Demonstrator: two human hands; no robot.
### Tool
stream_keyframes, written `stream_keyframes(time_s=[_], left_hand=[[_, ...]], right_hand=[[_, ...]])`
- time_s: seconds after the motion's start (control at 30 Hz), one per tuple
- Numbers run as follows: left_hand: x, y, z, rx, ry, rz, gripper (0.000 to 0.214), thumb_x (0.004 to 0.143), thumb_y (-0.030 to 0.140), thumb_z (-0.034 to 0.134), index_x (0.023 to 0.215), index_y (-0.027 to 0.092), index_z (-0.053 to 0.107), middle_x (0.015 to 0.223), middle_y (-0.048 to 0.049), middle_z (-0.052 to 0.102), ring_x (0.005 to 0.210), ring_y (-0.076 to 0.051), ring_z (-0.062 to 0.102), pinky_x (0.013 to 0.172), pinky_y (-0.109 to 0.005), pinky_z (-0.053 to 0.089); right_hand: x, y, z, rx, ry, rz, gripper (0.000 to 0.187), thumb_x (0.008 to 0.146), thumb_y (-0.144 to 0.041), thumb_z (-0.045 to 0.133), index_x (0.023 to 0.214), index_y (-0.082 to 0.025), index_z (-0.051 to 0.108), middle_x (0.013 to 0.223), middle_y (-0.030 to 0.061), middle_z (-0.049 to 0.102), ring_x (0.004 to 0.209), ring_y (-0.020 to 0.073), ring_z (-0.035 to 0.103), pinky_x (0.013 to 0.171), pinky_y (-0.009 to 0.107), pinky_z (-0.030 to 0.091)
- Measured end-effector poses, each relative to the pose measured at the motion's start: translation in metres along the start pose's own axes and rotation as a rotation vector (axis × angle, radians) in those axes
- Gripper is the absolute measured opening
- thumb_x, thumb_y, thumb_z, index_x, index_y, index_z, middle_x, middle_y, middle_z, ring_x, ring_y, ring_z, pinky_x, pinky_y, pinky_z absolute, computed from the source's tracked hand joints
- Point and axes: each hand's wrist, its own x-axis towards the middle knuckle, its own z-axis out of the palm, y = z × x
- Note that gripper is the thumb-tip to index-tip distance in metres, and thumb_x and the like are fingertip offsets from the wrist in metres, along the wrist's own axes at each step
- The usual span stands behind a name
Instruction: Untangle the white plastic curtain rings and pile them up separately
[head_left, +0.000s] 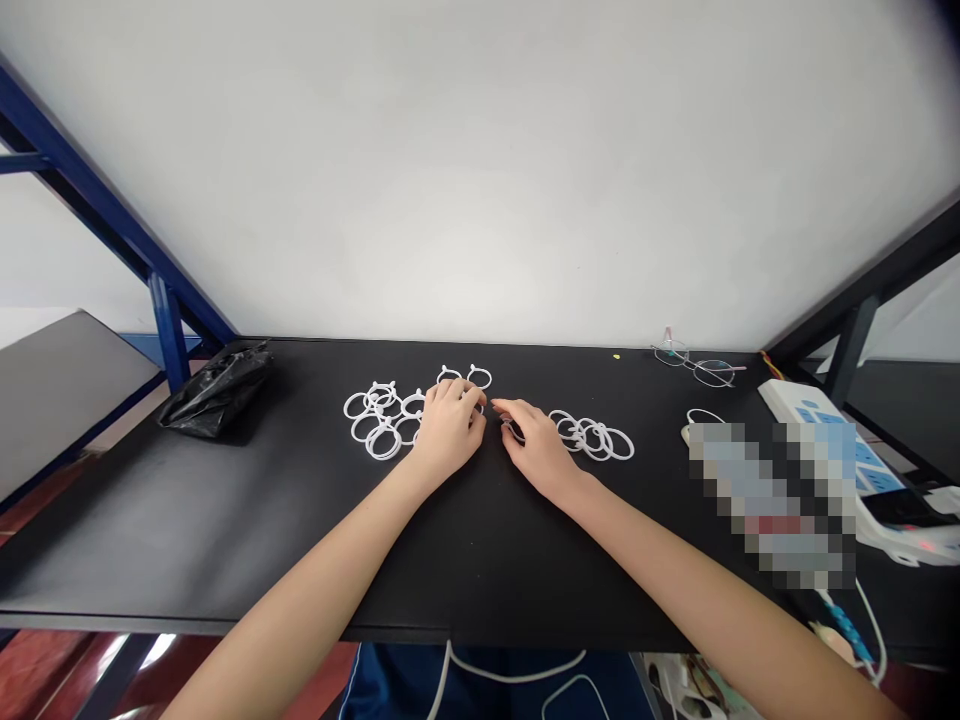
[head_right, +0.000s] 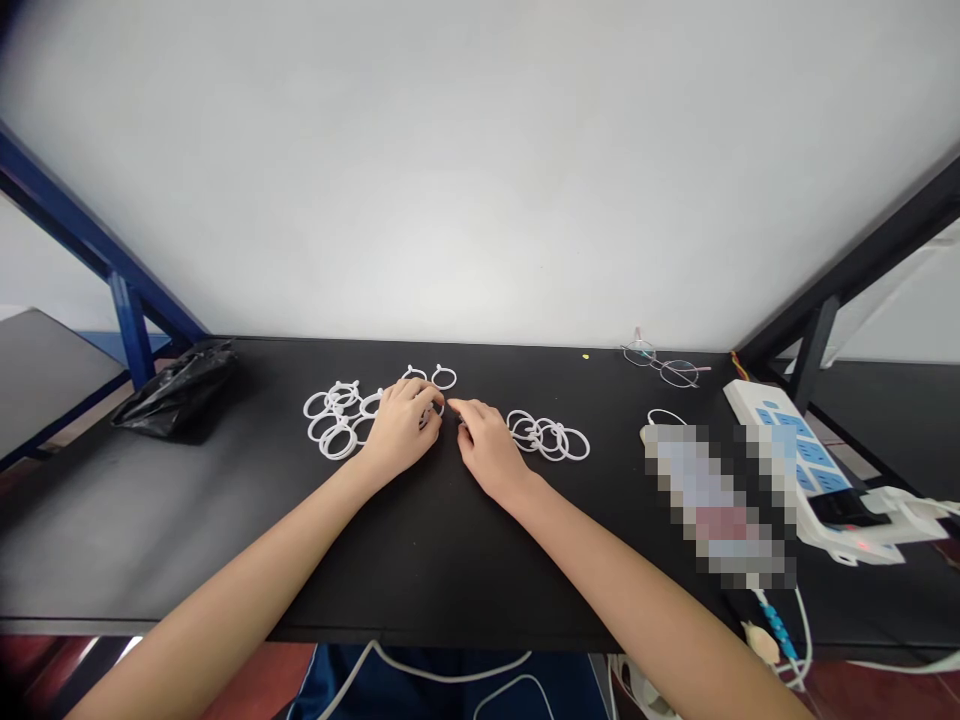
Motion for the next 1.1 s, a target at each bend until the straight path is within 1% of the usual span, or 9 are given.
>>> stream_keyframes(time_s=[0.1,0.2,0.43,0.57,0.7,0.83,0.93,1.0,1.1], left_hand=[[0.001,0.001,-0.003,-0.025,0.033,-0.006,0.02,0.079,0.007,0.047,0.089,0.02,0.058,0.098,-0.0056,0.063,0.099,-0.023,0.054,0.09,-0.041,0.04],[0.002,0.002,-0.006,-0.059,0.05,0.007,0.025,0.076,0.004,0.045,0.091,0.02,0.057,0.101,-0.0058,0.063,0.1,-0.023,0.054,0.092,-0.041,0.04],[-0.002,0.011,-0.011,-0.177,0.096,0.165,0.043,0.068,0.004,0.045,0.107,0.019,0.051,0.108,-0.0059,0.06,0.106,-0.022,0.052,0.111,-0.045,0.029],[-0.005,0.021,-0.012,-0.229,0.035,0.242,0.037,0.076,0.015,0.05,0.113,0.017,0.049,0.107,-0.0075,0.062,0.105,-0.023,0.054,0.115,-0.049,0.024],[-0.006,0.023,-0.009,-0.301,-0.043,0.298,0.027,0.083,0.023,0.051,0.11,0.02,0.051,0.102,-0.006,0.064,0.1,-0.023,0.058,0.115,-0.052,0.025],[-0.004,0.019,-0.002,-0.35,0.018,0.27,0.008,0.087,0.02,0.047,0.094,0.02,0.051,0.089,-0.003,0.062,0.086,-0.019,0.059,0.106,-0.047,0.037],[-0.004,0.016,0.0,-0.353,0.081,0.215,0.003,0.084,0.018,0.047,0.085,0.02,0.048,0.08,-0.0018,0.059,0.075,-0.018,0.055,0.084,-0.039,0.047],[-0.004,0.016,-0.002,-0.347,0.117,0.186,0.003,0.082,0.018,0.048,0.083,0.02,0.047,0.078,-0.0015,0.056,0.069,-0.017,0.051,0.071,-0.034,0.045],[-0.005,0.017,-0.006,-0.348,0.205,0.19,0.003,0.08,0.021,0.051,0.081,0.019,0.048,0.08,-0.0027,0.054,0.067,-0.015,0.048,0.063,-0.029,0.041]], right_hand=[[0.001,-0.003,-0.001,0.061,0.063,-0.022,0.033,0.086,-0.005,0.048,0.111,-0.022,0.06,0.101,0.0062,0.068,0.092,0.0214,0.066,0.083,0.039,0.055],[0.002,-0.006,-0.004,0.109,0.185,-0.057,0.023,0.088,-0.008,0.051,0.103,-0.021,0.062,0.095,0.0053,0.069,0.087,0.0195,0.067,0.08,0.036,0.056],[0.003,-0.014,-0.011,0.171,0.448,-0.139,0.014,0.086,-0.01,0.061,0.093,-0.022,0.065,0.089,0.0045,0.071,0.082,0.0182,0.069,0.073,0.034,0.058],[0.001,-0.017,-0.012,0.164,0.515,-0.221,0.016,0.085,-0.008,0.063,0.091,-0.023,0.065,0.089,0.0046,0.072,0.083,0.0196,0.07,0.073,0.036,0.06],[0.0,-0.021,-0.011,0.198,0.529,-0.299,0.02,0.083,-0.006,0.065,0.093,-0.023,0.065,0.088,0.0039,0.073,0.082,0.0196,0.071,0.07,0.035,0.061],[-0.001,-0.025,-0.009,0.215,0.528,-0.355,0.027,0.078,-0.001,0.068,0.095,-0.022,0.064,0.091,0.0052,0.073,0.082,0.0191,0.071,0.069,0.034,0.061],[-0.001,-0.028,-0.01,0.222,0.513,-0.369,0.028,0.079,-0.001,0.068,0.096,-0.022,0.063,0.092,0.0053,0.073,0.082,0.019,0.071,0.069,0.034,0.062],[-0.002,-0.029,-0.011,0.217,0.508,-0.373,0.027,0.079,-0.002,0.067,0.096,-0.022,0.063,0.093,0.0054,0.073,0.083,0.0191,0.071,0.068,0.034,0.062],[-0.003,-0.033,-0.012,0.2,0.517,-0.372,0.025,0.08,-0.003,0.067,0.095,-0.022,0.063,0.092,0.0049,0.072,0.082,0.0186,0.071,0.068,0.033,0.062]])
